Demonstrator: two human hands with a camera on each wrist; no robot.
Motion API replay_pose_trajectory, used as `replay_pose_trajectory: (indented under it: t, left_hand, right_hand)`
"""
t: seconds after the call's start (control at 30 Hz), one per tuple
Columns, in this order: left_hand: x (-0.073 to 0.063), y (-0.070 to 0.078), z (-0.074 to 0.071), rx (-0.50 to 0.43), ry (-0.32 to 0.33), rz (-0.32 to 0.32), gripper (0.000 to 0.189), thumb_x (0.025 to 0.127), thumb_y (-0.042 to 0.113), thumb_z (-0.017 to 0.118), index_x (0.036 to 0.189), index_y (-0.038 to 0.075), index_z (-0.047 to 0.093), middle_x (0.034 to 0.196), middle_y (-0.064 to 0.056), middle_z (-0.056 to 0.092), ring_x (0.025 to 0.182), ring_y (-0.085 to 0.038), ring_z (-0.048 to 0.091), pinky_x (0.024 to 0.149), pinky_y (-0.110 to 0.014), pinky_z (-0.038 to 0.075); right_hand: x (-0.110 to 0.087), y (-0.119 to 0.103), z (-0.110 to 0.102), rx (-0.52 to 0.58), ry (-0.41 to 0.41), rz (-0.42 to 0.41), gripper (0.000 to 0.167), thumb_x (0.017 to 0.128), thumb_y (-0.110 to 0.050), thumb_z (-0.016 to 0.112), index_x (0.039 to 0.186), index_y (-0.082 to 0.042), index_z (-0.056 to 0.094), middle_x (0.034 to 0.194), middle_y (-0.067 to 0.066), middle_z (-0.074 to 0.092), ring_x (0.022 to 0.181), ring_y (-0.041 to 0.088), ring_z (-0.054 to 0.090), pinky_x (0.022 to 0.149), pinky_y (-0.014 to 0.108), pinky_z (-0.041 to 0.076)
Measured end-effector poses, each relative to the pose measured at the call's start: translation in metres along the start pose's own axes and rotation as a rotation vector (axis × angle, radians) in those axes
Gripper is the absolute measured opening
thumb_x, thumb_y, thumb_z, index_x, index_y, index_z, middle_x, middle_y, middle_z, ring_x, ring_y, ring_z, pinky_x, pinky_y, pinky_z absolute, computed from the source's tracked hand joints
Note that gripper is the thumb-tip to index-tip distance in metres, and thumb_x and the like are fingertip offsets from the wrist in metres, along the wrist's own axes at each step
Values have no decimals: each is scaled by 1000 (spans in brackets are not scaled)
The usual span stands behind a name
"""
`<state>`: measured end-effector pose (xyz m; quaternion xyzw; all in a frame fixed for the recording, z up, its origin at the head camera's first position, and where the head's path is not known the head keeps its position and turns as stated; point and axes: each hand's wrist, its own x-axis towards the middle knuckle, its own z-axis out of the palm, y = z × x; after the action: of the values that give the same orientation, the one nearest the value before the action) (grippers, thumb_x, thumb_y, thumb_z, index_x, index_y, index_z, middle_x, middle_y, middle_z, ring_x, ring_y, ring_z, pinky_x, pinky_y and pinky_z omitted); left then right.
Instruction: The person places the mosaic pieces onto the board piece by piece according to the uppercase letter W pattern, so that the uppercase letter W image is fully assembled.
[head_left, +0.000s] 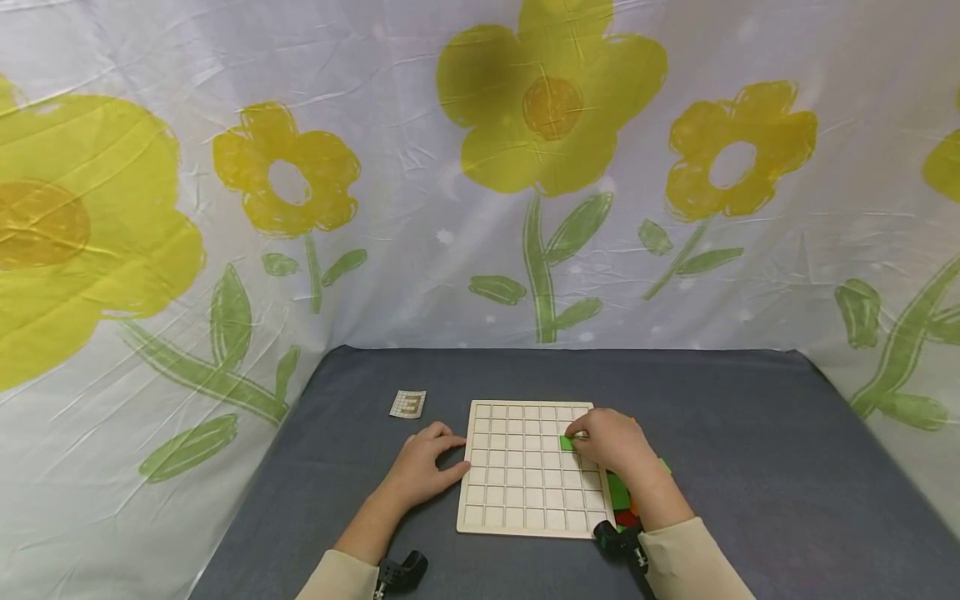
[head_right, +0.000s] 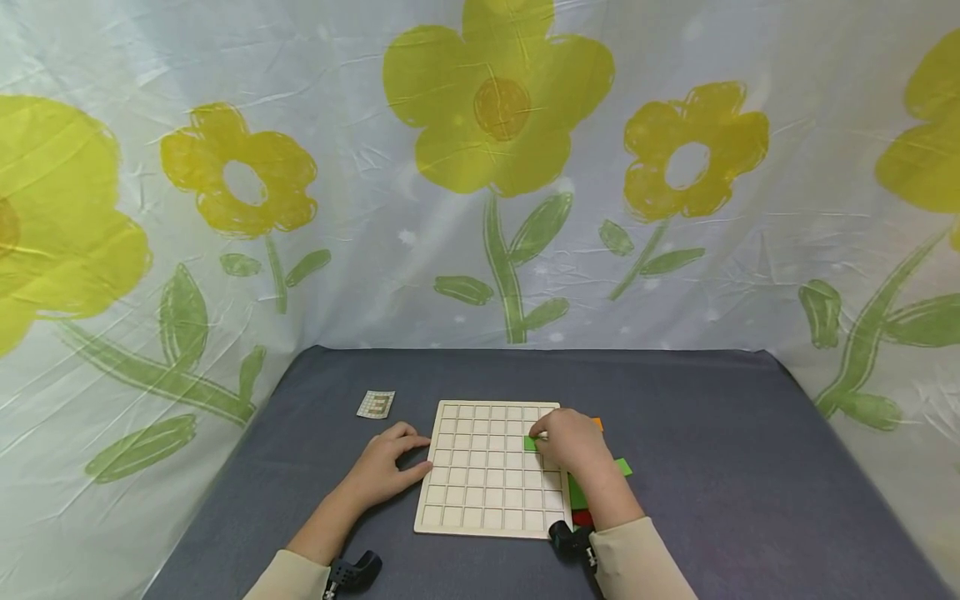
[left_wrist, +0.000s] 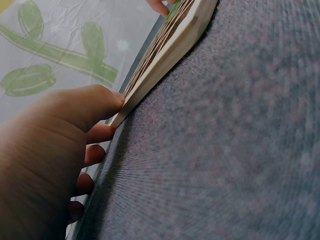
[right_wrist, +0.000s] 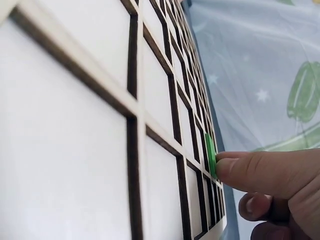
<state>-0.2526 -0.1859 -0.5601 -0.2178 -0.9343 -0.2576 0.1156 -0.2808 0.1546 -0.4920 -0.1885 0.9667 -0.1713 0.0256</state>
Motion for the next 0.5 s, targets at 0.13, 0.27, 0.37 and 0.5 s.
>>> replay_pose_trajectory:
  t: [0.13, 0.27, 0.37, 0.5]
  left_hand:
    - [0, 1, -1, -2, 6, 10, 36, 91, 37, 79, 120, 15, 77, 107, 4, 59, 91, -14, 56, 84, -44, 43]
    - [0, 2, -1, -3, -1, 7, 37, 91, 37, 79, 121, 15, 76, 107, 3, 59, 92, -14, 56, 85, -44, 43]
    - [0, 2, -1, -1, -6, -1, 37, 91, 37, 79, 121, 14, 76, 107, 3, 59, 92, -15, 56, 86, -44, 43]
    - [0, 2, -1, -4, -7, -10, 37, 91, 36, 79, 121, 14, 76, 107, 3, 59, 92, -15, 56, 86, -45, 43]
  right_hand:
    - [0, 3, -1, 27, -15, -1, 17, 94, -19, 76, 110, -20, 82, 91, -2, 74, 79, 19, 66, 70, 45, 54]
    - [-2, 9, -7, 77, -20, 28, 21, 96, -23, 75, 116, -17, 80, 80, -6, 65, 66, 13, 55, 58, 34, 45]
    - [-4, 13, -14, 113, -6, 37, 23, 97, -21, 74, 118, -14, 79, 76, -4, 59, 61, 13, 50, 56, 33, 41]
    - [-8, 20, -24, 145, 22, 26, 25, 98, -17, 71, 121, -10, 77, 71, -2, 55, 56, 16, 46, 54, 34, 38]
